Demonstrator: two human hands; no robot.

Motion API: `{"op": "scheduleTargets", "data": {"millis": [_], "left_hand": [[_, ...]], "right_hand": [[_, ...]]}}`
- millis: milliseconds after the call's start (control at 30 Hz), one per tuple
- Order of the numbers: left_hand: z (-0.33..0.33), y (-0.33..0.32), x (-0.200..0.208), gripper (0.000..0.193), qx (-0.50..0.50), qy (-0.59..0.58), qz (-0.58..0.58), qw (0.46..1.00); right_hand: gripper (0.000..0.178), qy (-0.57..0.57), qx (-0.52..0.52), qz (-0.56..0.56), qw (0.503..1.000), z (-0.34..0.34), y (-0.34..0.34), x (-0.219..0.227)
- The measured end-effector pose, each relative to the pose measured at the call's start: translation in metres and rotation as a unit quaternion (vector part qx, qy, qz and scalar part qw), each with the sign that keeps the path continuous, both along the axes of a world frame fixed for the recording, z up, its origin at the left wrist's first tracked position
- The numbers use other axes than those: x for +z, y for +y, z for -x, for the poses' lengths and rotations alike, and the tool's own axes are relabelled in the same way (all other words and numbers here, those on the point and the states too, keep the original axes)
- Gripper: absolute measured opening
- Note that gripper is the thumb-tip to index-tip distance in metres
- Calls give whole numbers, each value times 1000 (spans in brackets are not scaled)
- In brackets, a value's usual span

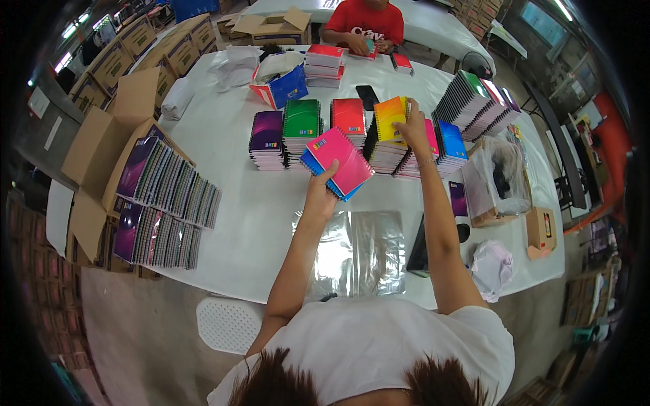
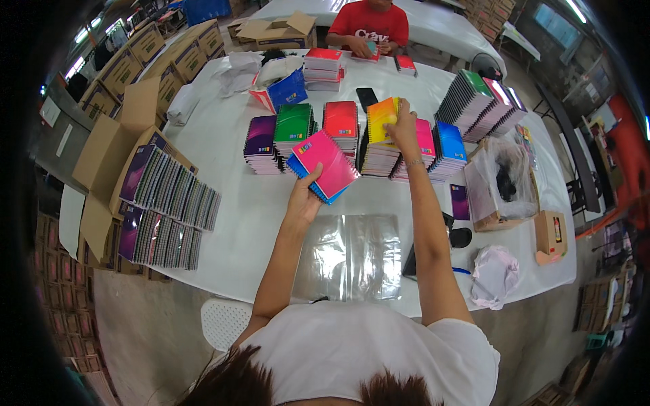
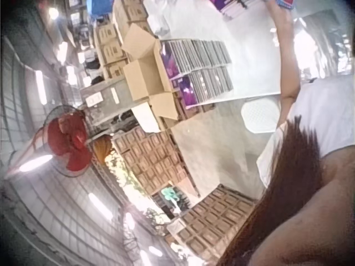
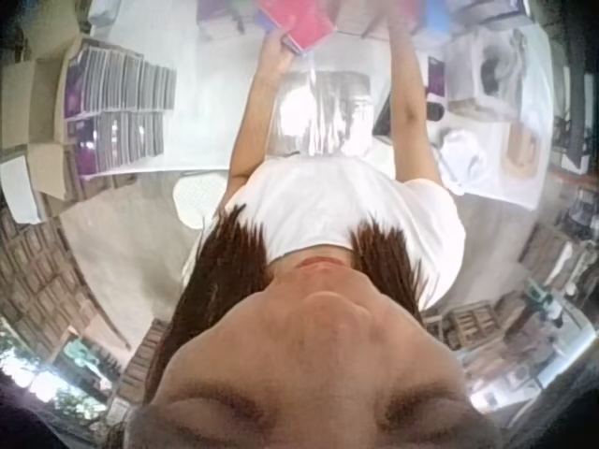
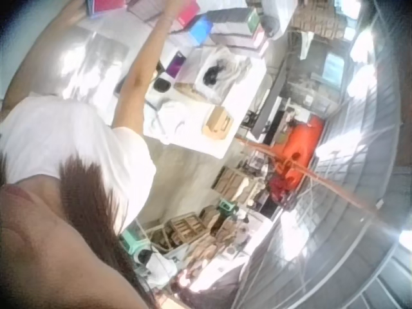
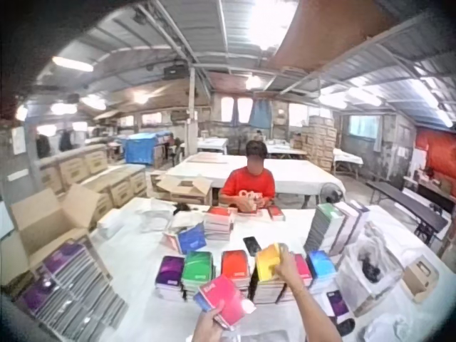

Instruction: The person picks up notebooks of different colors from stacks on a table, stacks them together, and places the stack into a plastic bag. They then seal the bag using adhesive tape from a dispenser and place the packaged notebooks onto a stack of similar packages.

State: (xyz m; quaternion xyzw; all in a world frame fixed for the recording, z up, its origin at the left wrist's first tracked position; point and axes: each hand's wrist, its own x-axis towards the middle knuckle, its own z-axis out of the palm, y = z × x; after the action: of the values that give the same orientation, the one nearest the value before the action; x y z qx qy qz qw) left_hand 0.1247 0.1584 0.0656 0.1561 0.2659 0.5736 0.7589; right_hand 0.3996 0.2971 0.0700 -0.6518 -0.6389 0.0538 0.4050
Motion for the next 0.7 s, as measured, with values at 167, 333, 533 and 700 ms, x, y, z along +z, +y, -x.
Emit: {"op": "scheduleTargets", "data": {"millis": [167,333,533,700], "left_hand": [[18,-4,-7,51,0,-8,10,1000],[25,-8,2,53,17,-57,0,998],[35,-20,31,60,11,-104,-63,993],[48,-27,41,66,11,-122,-86,989]], "right_hand": [[78,218,93,10,971,42,-47,76],[68,344,209,50,914,71,-70,114],[62,402,282,92,866,102,-85,129],[60,411,307,107,852,122,-89,135]]}}
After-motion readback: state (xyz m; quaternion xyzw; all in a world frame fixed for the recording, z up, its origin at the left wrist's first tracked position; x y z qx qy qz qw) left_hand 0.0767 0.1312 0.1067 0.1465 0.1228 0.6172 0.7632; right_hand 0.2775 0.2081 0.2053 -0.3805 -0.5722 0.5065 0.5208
